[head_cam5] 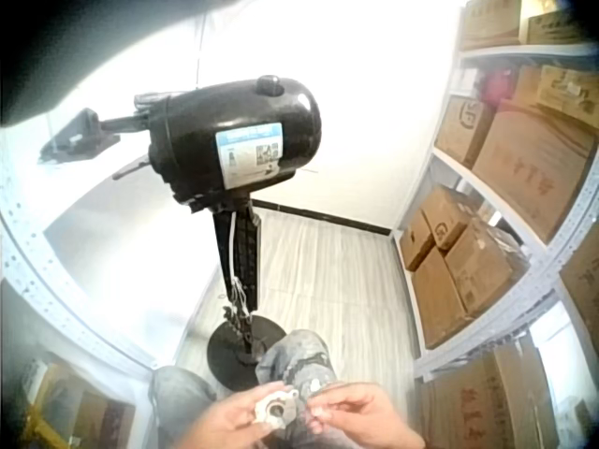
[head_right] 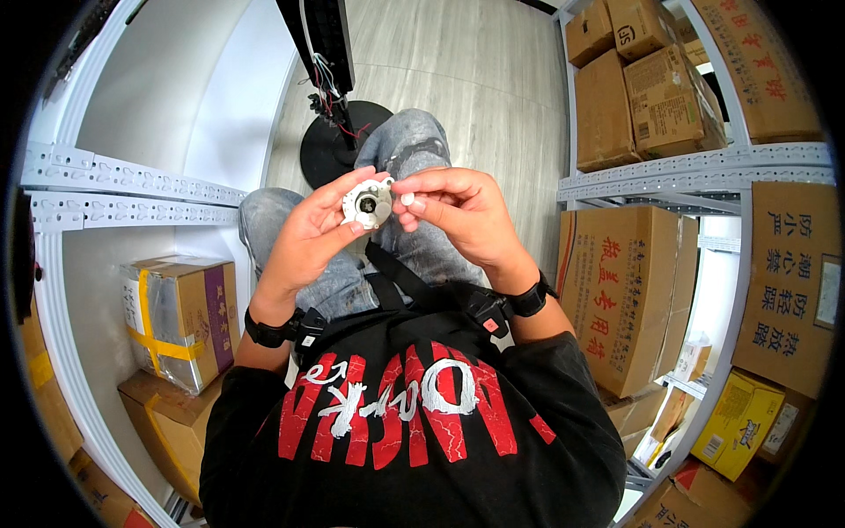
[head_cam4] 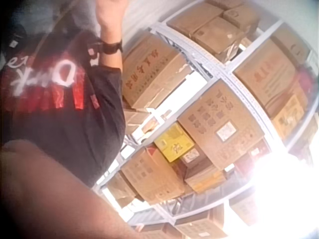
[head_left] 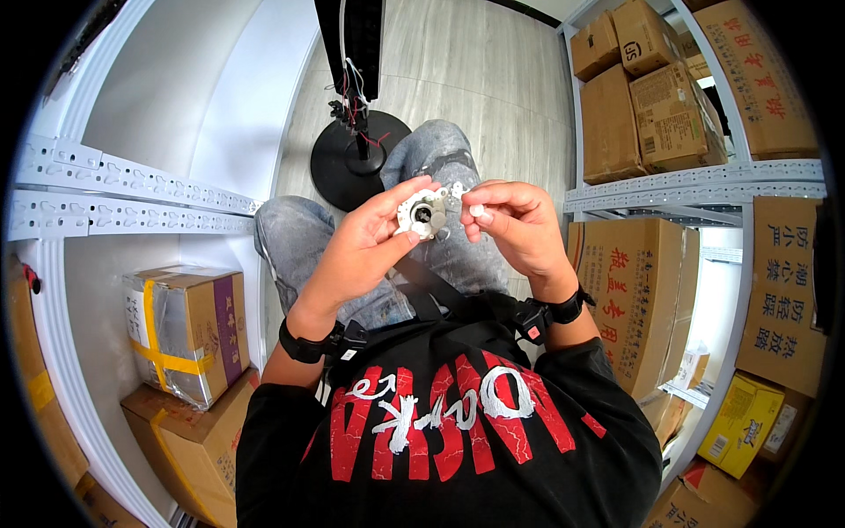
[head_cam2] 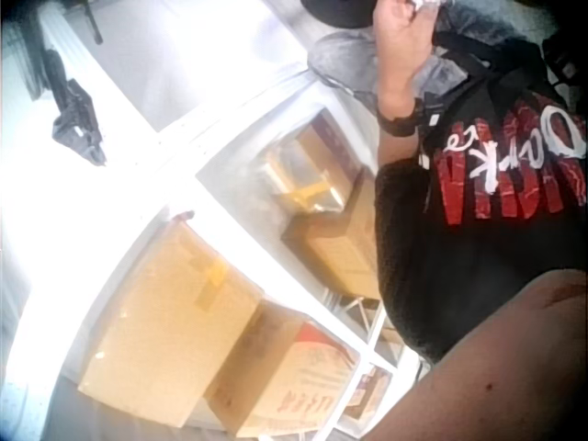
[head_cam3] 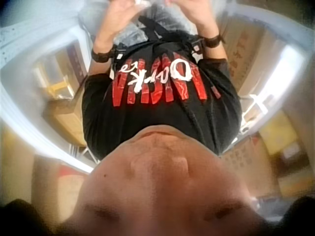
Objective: The person sits on the floor and assembles a small white electrical component by hand, inserting and adjusting small parts into the housing. The person repeatedly aligns and secures internal pieces within the component.
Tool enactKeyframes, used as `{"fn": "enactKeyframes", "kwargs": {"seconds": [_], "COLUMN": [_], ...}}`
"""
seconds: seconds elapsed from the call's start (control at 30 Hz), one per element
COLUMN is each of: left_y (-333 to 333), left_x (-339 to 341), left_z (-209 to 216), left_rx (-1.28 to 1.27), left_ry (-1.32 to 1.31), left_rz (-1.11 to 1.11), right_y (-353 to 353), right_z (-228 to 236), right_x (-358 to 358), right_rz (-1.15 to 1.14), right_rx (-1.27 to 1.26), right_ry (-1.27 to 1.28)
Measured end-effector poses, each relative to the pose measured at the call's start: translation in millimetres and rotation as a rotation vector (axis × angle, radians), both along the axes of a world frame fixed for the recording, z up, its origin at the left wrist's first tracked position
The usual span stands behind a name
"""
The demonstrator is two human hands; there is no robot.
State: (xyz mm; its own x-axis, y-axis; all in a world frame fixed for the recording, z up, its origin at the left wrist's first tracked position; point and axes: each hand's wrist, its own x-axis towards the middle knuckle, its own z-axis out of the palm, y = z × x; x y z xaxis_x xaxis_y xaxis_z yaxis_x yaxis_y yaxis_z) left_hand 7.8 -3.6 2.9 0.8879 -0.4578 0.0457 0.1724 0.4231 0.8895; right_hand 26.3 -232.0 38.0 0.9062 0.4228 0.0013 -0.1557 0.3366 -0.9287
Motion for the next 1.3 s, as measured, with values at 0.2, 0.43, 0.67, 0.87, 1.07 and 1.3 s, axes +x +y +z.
{"fn": "enactKeyframes", "kwargs": {"seconds": [0.2,0.43,0.67,0.87,1.07,1.3], "left_y": [0,0,0,-4,-9,-7], "left_x": [-1,-1,-2,-3,-5,-10], "left_z": [0,-3,-1,-2,-3,-12], "left_rx": [-0.006,-0.019,-0.005,-0.017,0.020,0.183], "left_ry": [0.009,-0.006,0.002,0.000,-0.042,-0.026], "left_rz": [0.003,0.001,-0.012,-0.016,0.010,-0.018], "right_y": [-2,6,5,9,19,25], "right_z": [-3,1,6,9,6,7], "right_x": [-1,-8,-2,-6,-15,-13], "right_rz": [-0.038,-0.189,-0.149,-0.149,-0.213,-0.168], "right_rx": [0.000,-0.304,-0.504,-0.578,-0.648,-0.785], "right_ry": [-0.009,-0.305,-0.620,-0.604,-0.540,-0.720]}}
